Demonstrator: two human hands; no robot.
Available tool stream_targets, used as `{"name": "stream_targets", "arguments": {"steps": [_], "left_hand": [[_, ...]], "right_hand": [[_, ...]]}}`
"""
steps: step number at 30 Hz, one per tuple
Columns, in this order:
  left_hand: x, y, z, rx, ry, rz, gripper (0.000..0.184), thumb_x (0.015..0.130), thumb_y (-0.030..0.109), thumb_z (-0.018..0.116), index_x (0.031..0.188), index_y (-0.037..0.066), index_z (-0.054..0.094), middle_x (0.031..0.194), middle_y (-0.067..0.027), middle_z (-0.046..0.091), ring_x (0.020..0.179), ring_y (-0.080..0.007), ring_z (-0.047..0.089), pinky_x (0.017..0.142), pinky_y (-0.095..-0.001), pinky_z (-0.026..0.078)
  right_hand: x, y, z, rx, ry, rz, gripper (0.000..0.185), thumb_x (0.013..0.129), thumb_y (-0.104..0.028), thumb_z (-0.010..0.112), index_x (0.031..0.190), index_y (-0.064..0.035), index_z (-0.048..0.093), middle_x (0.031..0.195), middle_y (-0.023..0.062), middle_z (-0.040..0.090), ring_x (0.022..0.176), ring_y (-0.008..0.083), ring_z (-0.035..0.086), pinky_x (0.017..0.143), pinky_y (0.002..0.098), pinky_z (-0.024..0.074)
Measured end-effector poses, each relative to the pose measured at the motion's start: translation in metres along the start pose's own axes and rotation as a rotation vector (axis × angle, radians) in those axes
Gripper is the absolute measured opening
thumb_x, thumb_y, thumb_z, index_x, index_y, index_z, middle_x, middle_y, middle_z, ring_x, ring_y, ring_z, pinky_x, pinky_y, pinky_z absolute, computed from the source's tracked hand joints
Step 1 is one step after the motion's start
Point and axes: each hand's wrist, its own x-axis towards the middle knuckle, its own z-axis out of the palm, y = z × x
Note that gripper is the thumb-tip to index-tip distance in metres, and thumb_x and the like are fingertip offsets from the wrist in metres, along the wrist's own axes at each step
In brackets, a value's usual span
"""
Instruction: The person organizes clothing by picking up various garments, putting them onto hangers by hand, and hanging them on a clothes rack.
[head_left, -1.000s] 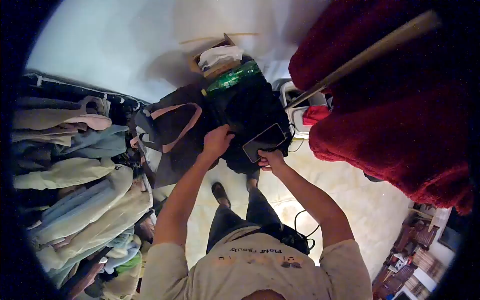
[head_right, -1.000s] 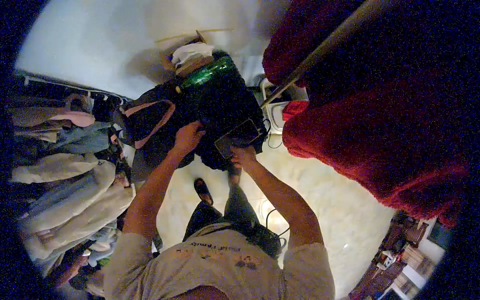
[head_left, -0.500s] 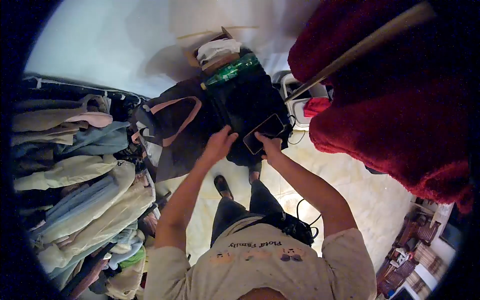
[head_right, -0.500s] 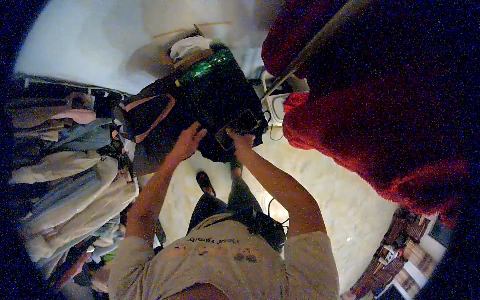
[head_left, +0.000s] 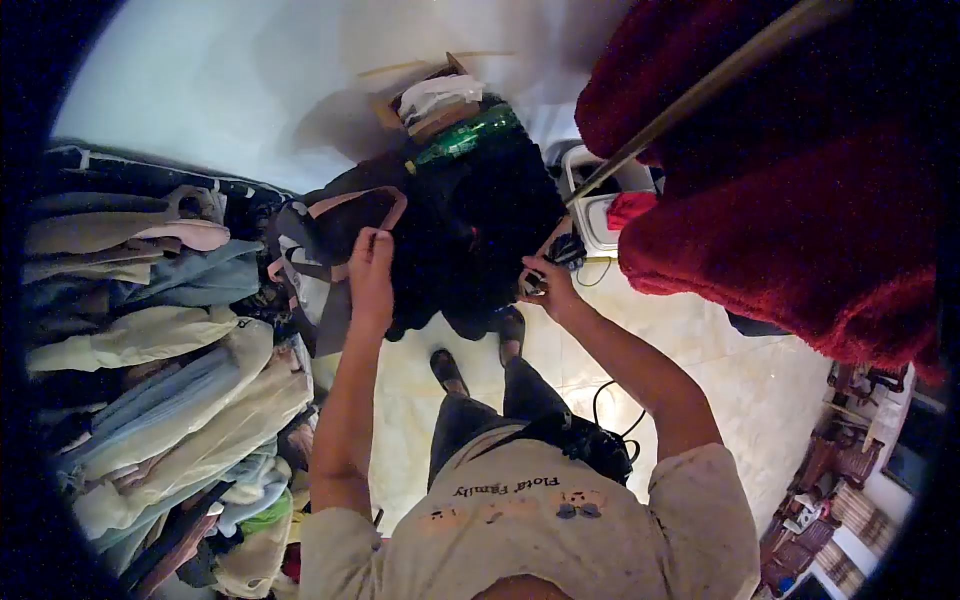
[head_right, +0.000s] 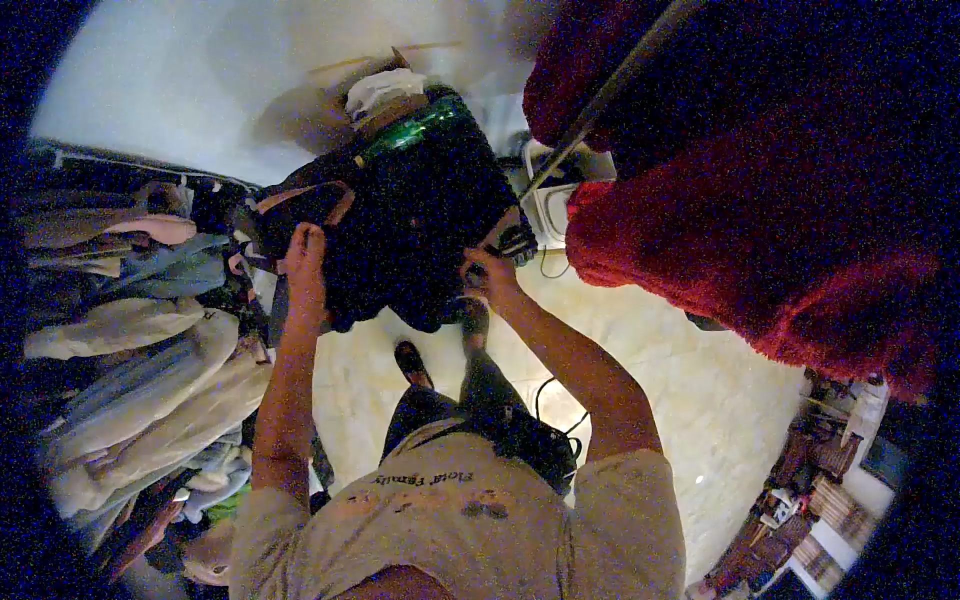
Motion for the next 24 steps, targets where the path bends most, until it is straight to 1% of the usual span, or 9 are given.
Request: {"name": "stream_targets", "arguments": {"steps": [4,7,8,12,13,15,18,21,24], "left_hand": [[0.003,0.008,-0.015,-0.204,0.065,-0.087,0.015,0.094,0.026,0.051,0.088,0.013,0.053,0.076,0.0067,0.043,0.068,-0.0063,0.041,0.062,-0.0215,0.035],[0.003,0.021,-0.024,-0.374,0.138,-0.184,0.028,0.093,0.034,0.052,0.103,0.009,0.058,0.093,0.0002,0.057,0.084,-0.0124,0.051,0.075,-0.028,0.043],[0.005,0.022,-0.031,-0.483,0.089,-0.181,0.034,0.093,0.035,0.051,0.112,0.008,0.056,0.102,-0.0027,0.059,0.091,-0.015,0.054,0.082,-0.0292,0.045],[0.012,0.029,-0.082,-0.326,0.166,-0.101,0.036,0.093,0.038,0.05,0.11,0.007,0.056,0.099,-0.0035,0.058,0.09,-0.0159,0.056,0.082,-0.0297,0.045],[0.014,0.04,-0.093,-0.249,0.185,-0.087,0.036,0.093,0.038,0.05,0.109,0.006,0.056,0.099,-0.0037,0.058,0.09,-0.0159,0.056,0.082,-0.0297,0.046],[-0.006,0.073,-0.1,-0.542,0.235,-0.022,0.027,0.094,0.032,0.051,0.105,0.008,0.056,0.097,-0.0022,0.057,0.087,-0.0121,0.055,0.079,-0.0273,0.046],[-0.021,0.108,-0.114,-0.579,0.336,-0.089,0.022,0.094,0.03,0.05,0.102,0.01,0.056,0.094,-0.0002,0.055,0.083,-0.0107,0.053,0.077,-0.0275,0.045],[-0.02,0.067,-0.172,-0.428,0.478,0.029,0.021,0.094,0.031,0.051,0.1,0.011,0.055,0.092,0.0014,0.053,0.079,-0.01,0.051,0.074,-0.0271,0.044],[-0.024,0.012,-0.214,-0.21,0.62,0.007,0.019,0.093,0.027,0.053,0.096,0.009,0.056,0.09,0.0029,0.051,0.081,-0.0091,0.047,0.077,-0.0253,0.04]], "right_hand": [[0.009,0.006,0.002,0.143,-0.136,0.022,0.025,0.073,-0.027,0.072,0.09,-0.0157,0.056,0.09,0.0056,0.057,0.077,0.0224,0.059,0.06,0.0419,0.0541],[0.013,0.008,0.015,0.281,-0.181,0.015,0.023,0.074,-0.027,0.071,0.087,-0.0159,0.055,0.084,0.0038,0.057,0.077,0.0218,0.058,0.064,0.0419,0.053],[0.015,0.006,0.019,0.308,-0.181,0.014,0.023,0.074,-0.028,0.07,0.087,-0.016,0.056,0.082,0.0034,0.057,0.078,0.0216,0.058,0.066,0.0418,0.0524],[0.018,-0.001,0.029,0.347,-0.255,0.016,0.024,0.074,-0.029,0.07,0.085,-0.0161,0.052,0.083,0.0031,0.053,0.079,0.0212,0.055,0.073,0.0455,0.0452],[0.023,-0.002,0.027,0.293,-0.267,0.035,0.021,0.075,-0.029,0.069,0.084,-0.0162,0.054,0.082,0.0029,0.055,0.079,0.0206,0.056,0.071,0.0435,0.0466],[0.035,-0.002,0.022,0.179,-0.294,0.074,0.017,0.076,-0.029,0.067,0.082,-0.0163,0.057,0.08,0.0026,0.058,0.079,0.0193,0.057,0.067,0.0395,0.0495],[0.036,0.007,0.02,0.056,-0.06,0.011,0.016,0.075,-0.026,0.067,0.08,-0.015,0.057,0.082,0.0027,0.059,0.078,0.0175,0.056,0.068,0.0395,0.0483],[0.018,0.017,0.019,-0.043,-0.116,-0.074,0.02,0.071,-0.023,0.071,0.079,-0.0165,0.053,0.072,-0.0004,0.054,0.068,0.0144,0.055,0.061,0.0356,0.0465],[0.022,0.019,0.022,-0.342,0.18,-0.31,0.053,0.061,-0.024,0.078,0.1,-0.0043,0.048,0.091,0.0095,0.056,0.082,0.0234,0.057,0.074,0.0373,0.0477]]}}
